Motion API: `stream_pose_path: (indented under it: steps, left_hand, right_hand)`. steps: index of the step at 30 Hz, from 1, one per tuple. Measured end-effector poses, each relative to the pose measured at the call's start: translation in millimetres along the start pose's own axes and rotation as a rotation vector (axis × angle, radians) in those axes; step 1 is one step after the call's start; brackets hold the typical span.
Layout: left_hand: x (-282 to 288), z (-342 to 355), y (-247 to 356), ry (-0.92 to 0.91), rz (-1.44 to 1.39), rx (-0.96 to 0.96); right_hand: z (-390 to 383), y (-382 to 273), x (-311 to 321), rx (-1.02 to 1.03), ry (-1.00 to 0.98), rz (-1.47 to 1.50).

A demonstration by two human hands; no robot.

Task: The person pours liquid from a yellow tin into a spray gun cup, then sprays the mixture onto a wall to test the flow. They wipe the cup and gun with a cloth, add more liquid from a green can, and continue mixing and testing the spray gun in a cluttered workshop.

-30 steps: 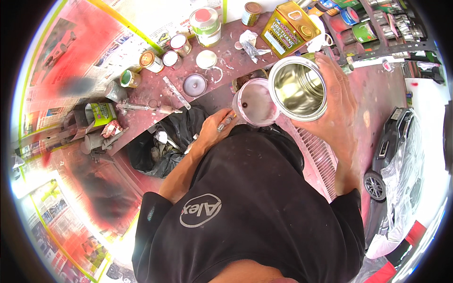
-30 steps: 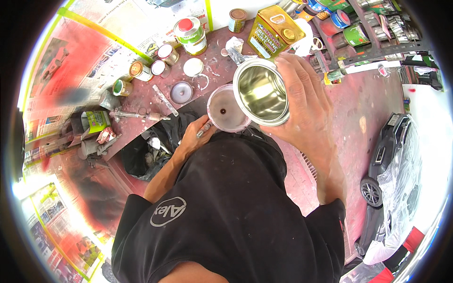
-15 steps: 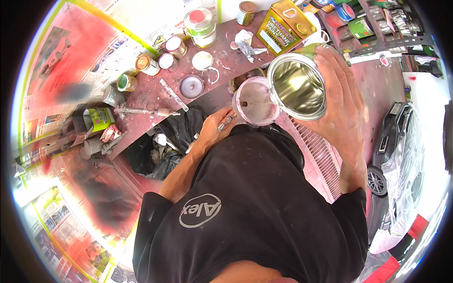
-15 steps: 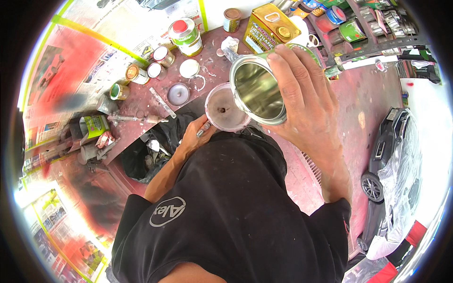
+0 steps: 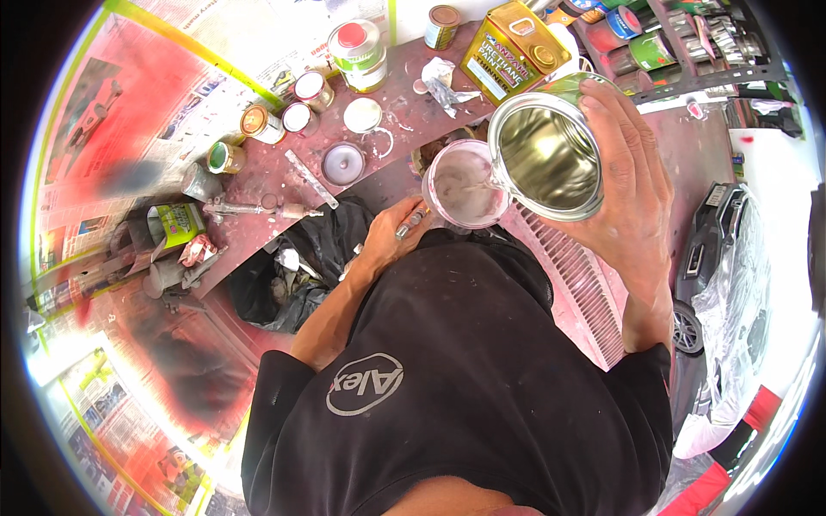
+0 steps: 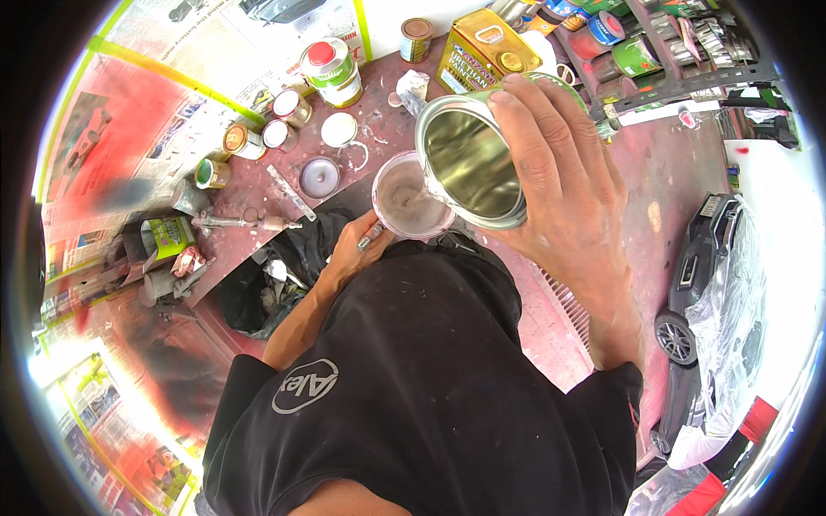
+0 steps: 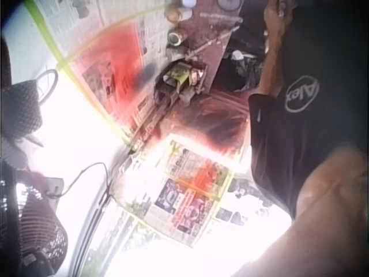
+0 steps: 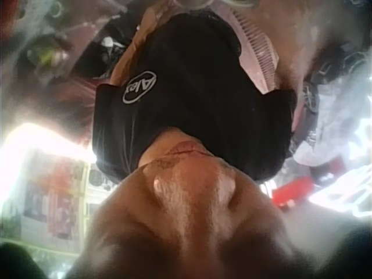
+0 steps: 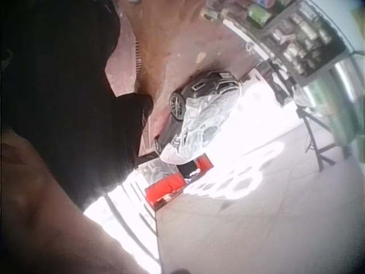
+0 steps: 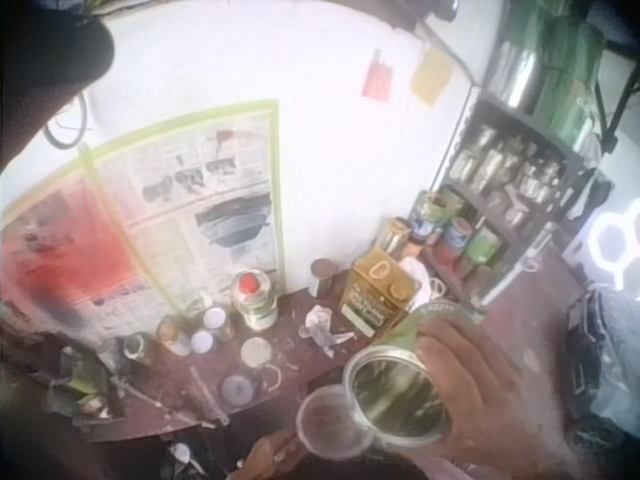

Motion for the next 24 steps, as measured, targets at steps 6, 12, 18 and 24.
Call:
stream_pose_path:
  steps: [6,12,18,24]
  left_hand:
    - [-2.1,1.5,-2.1,-0.007,-0.017,0.009]
    - [-3.1,2.5,0.7,-0.012,-0.024,-0.003]
    - [-4.2,1.8,3.5,-0.017,0.021,-0.037]
    - [-5.8,1.5,2.1,-0.012,0.011,-0.029]
  right_hand:
    - [1.4,2.5,3.3,0.028,-0.029,-0.028]
    - [2.2,4.0,4.9,0.029,-0.02,-0.032]
    - [0.9,5.8,6.2,0.02,-0.035,-0.037]
    - [0.0,4.1,9.1,0.01,-0.037,-0.036]
Point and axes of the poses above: each hand's wrist, its own z-axis towards the middle knuckle, its own x-axis out of the back of the hand, y = z × x, the point moved 4 cm from there along z, towards the middle knuckle, and after that the axes turned 7 degrees about -z, right-handed, at the moved point
